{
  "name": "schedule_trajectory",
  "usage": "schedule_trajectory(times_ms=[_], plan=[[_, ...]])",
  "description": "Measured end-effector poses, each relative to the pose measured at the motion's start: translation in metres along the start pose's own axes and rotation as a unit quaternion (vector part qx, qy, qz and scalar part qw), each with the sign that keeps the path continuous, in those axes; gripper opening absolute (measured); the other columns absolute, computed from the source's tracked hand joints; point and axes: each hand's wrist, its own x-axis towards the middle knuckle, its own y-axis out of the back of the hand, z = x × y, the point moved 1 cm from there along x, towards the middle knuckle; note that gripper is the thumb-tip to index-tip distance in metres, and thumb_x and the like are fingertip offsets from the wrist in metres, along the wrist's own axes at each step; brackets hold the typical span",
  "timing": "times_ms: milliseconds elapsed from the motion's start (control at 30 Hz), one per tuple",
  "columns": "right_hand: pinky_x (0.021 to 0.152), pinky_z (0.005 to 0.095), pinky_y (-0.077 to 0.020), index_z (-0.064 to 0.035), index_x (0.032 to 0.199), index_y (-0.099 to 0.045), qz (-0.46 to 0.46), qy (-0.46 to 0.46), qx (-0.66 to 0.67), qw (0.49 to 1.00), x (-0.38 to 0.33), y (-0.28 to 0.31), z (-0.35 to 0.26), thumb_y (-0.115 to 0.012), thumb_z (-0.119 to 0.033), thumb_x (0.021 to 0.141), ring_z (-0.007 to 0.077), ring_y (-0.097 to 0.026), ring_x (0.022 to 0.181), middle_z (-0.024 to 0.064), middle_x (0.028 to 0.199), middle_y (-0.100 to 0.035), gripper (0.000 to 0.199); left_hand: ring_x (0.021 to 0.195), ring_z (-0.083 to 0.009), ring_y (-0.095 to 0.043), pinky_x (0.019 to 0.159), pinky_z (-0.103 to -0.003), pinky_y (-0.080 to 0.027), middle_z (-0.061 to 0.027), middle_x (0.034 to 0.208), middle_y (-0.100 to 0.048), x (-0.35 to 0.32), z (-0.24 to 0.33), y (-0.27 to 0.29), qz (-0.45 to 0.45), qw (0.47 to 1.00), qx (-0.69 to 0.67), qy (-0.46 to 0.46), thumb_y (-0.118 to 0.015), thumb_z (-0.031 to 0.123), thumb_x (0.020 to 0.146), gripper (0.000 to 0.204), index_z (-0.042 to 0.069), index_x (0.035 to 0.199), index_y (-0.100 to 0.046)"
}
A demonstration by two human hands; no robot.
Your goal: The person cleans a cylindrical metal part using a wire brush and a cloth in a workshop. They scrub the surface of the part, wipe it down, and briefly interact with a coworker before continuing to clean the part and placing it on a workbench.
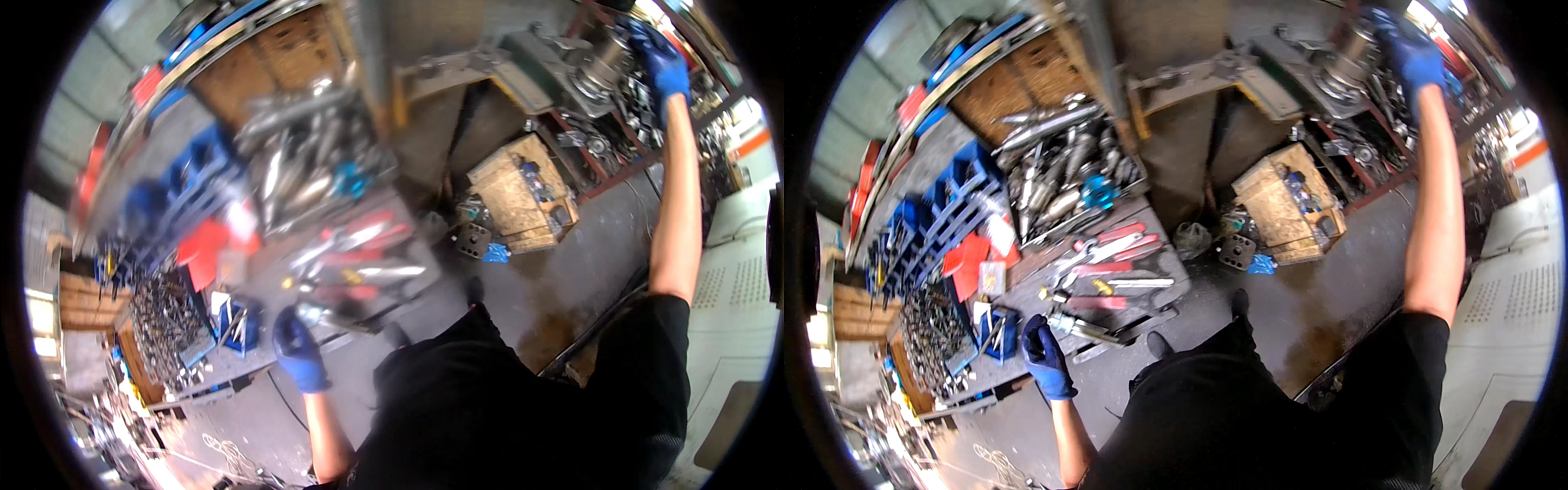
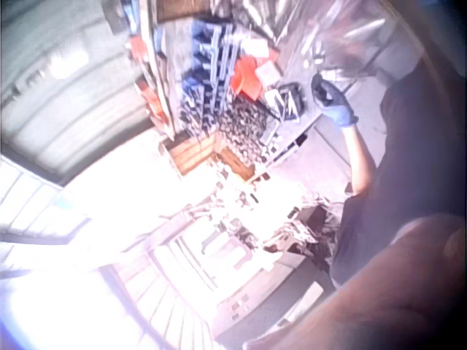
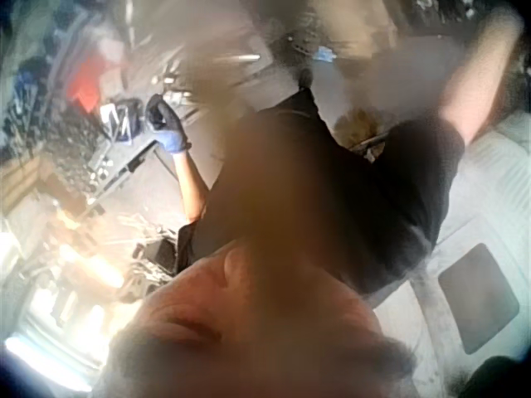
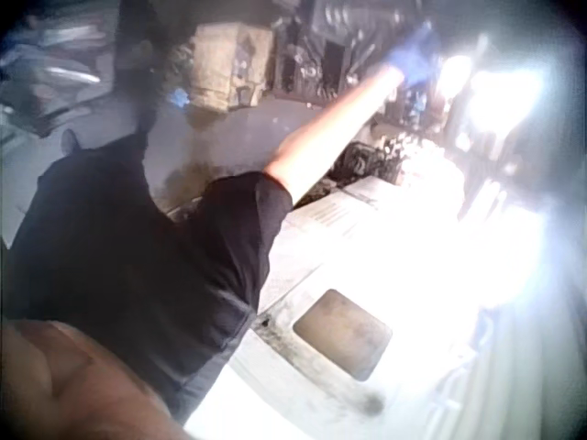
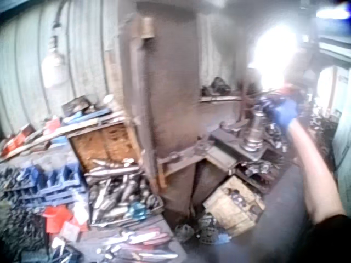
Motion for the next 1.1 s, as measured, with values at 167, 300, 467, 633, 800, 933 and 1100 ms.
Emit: schedule_trajectory(times_ms=[167, 300, 467, 633, 800, 933, 1100], plan=[[0.095, 0.0401, -0.0541, -0.0007, 0.117, -0.073, -0.012, 0.065, 0.209, 0.976, -0.016, -0.006, -0.009, -0.07, -0.017, 0.094, 0.0297, -0.071, 0.1, 0.0147, 0.109, -0.077, 0.028, 0.109, -0.02, -0.067, 0.097, -0.035, -0.053, -0.0131, 0.117, -0.071, 0.007, 0.151, -0.089, -0.127, 0.982, -0.082, -0.113, -0.056, 0.001, 0.103, 0.019, -0.002, 0.118, -0.068], [0.098, 0.0321, -0.0531, -0.007, 0.126, -0.073, -0.17, 0.108, 0.344, 0.917, 0.009, -0.02, 0.0, -0.067, -0.017, 0.096, 0.0136, -0.068, 0.107, 0.0047, 0.118, -0.076, 0.033, 0.11, -0.0224, -0.067, 0.101, -0.037, -0.05, -0.013, 0.117, -0.072, 0.003, 0.273, -0.141, -0.206, 0.955, -0.103, -0.188, -0.058, 0.003, 0.102, 0.02, -0.001, 0.118, -0.068], [0.101, 0.0359, -0.0527, -0.0021, 0.128, -0.07, -0.308, 0.19, 0.504, 0.784, 0.038, -0.038, 0.029, -0.067, -0.017, 0.092, 0.0213, -0.067, 0.112, 0.0099, 0.123, -0.073, 0.039, 0.113, -0.0238, -0.065, 0.102, -0.037, -0.048, -0.0145, 0.12, -0.07, 0.008, 0.405, -0.199, -0.259, 0.922, -0.133, -0.256, -0.058, 0.005, 0.101, 0.021, -0.001, 0.119, -0.066], [0.089, 0.0321, -0.0575, -0.0036, 0.109, -0.078, -0.376, 0.06, 0.69, 0.616, 0.021, -0.059, 0.0, -0.069, -0.008, 0.094, 0.0156, -0.072, 0.094, 0.0077, 0.1, -0.078, 0.018, 0.115, -0.0235, -0.064, 0.104, -0.037, -0.046, -0.0137, 0.125, -0.069, 0.041, 0.48, -0.233, -0.134, 0.924, -0.059, -0.353, -0.062, 0.01, 0.102, 0.027, 0.0, 0.127, -0.066], [0.083, 0.0298, -0.0569, -0.0044, 0.102, -0.08, -0.258, 0.122, 0.544, 0.79, 0.016, -0.036, -0.01, -0.067, -0.006, 0.094, 0.0106, -0.07, 0.086, 0.0065, 0.091, -0.079, 0.015, 0.116, -0.0239, -0.063, 0.104, -0.039, -0.047, -0.0142, 0.124, -0.069, 0.072, 0.543, -0.269, -0.075, 0.897, -0.057, -0.432, -0.064, 0.006, 0.099, 0.024, -0.001, 0.122, -0.069], [0.081, 0.0302, -0.0558, -0.002, 0.103, -0.076, -0.222, 0.136, 0.542, 0.799, 0.01, -0.042, -0.004, -0.067, -0.011, 0.098, 0.0122, -0.068, 0.089, 0.0058, 0.093, -0.075, 0.014, 0.109, -0.0206, -0.065, 0.101, -0.035, -0.048, -0.0136, 0.118, -0.07, 0.09, 0.557, -0.293, -0.104, 0.883, -0.124, -0.44, -0.065, 0.0, 0.097, 0.02, -0.004, 0.115, -0.071], [0.087, 0.0319, -0.0559, -0.0005, 0.114, -0.072, -0.209, 0.121, 0.581, 0.777, 0.008, -0.044, -0.009, -0.066, -0.005, 0.098, 0.0142, -0.067, 0.097, 0.0104, 0.107, -0.073, 0.018, 0.104, -0.0171, -0.064, 0.095, -0.031, -0.05, -0.0115, 0.114, -0.071, 0.105, 0.559, -0.297, -0.213, 0.899, -0.223, -0.311, -0.066, -0.004, 0.093, 0.017, -0.006, 0.108, -0.074]])
